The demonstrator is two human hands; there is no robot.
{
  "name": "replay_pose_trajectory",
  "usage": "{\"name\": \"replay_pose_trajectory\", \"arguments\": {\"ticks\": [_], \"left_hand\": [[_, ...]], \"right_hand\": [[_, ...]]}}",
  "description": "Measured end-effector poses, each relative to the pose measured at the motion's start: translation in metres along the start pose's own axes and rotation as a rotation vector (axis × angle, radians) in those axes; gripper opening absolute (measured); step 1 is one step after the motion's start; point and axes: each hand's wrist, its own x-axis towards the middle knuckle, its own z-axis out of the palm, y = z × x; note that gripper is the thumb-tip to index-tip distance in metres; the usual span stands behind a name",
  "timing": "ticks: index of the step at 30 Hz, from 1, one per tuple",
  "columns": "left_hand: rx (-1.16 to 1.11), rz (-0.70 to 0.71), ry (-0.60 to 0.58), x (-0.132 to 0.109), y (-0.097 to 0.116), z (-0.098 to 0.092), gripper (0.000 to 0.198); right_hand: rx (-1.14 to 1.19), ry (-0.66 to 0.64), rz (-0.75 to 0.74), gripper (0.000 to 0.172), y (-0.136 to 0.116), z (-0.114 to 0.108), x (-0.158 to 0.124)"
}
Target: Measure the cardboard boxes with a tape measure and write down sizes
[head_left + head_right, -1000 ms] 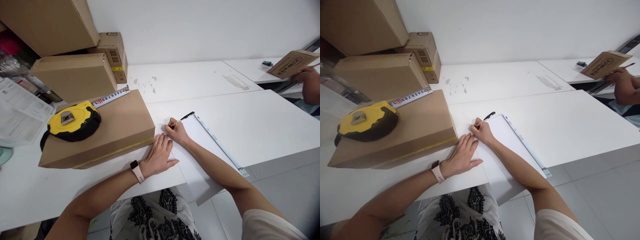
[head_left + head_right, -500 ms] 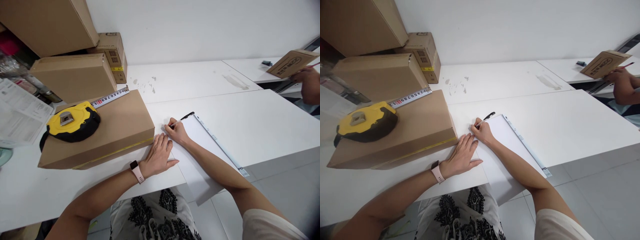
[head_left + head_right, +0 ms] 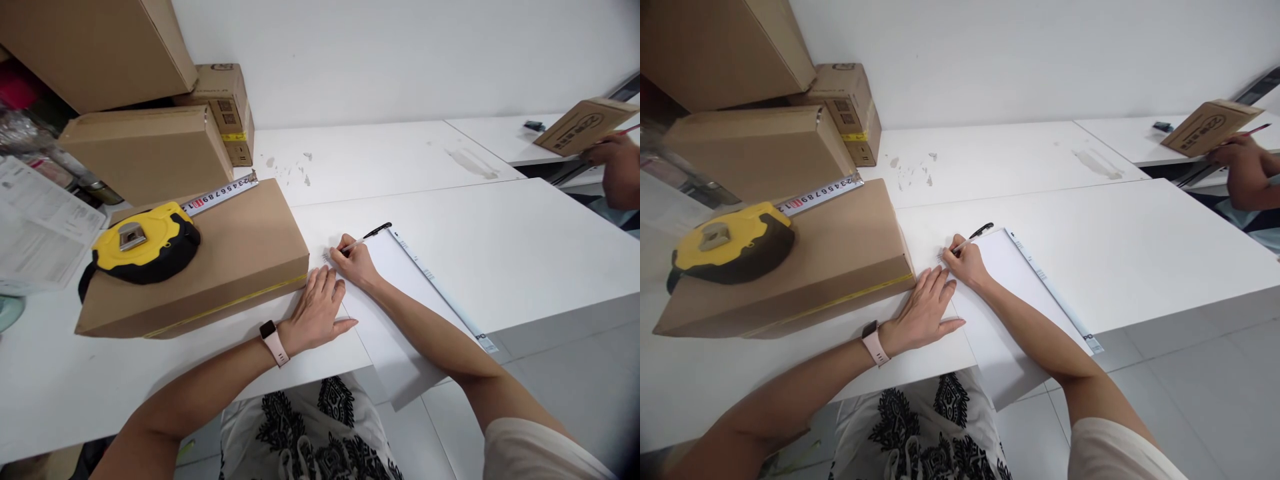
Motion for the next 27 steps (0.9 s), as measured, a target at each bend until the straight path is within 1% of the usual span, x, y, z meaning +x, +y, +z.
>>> {"name": "replay_pose_trajectory", "arguments": {"ticks": [5,12,16,23,27], "left_hand": [[0.021,0.002,-0.013,-0.0002,0.0003,-0.0010,0.078],[0.040,0.008,-0.009,-0.0004,0.0001,0.0001,0.079],[0.044,0.005,-0.008,-0.0007,0.0000,0.0005,0.078],[0.022,0.000,-0.009,-0.0008,0.0006,0.0000,0.078],[0.019,0.002,-0.010,-0.0004,-0.0001,-0.0003,0.078]], "right_hand": [[-0.026,-0.008,-0.004,0.020,0.0019,-0.0003,0.0004],[-0.007,-0.017,-0.004,0.019,0.0009,-0.0002,0.0008],[-0.015,-0.003,0.000,0.019,-0.0002,-0.0008,0.0010],[-0.020,-0.023,-0.002,0.018,-0.0005,-0.0010,0.0014],[-0.024,-0.009,-0.001,0.019,-0.0004,-0.0001,0.0014]]}}
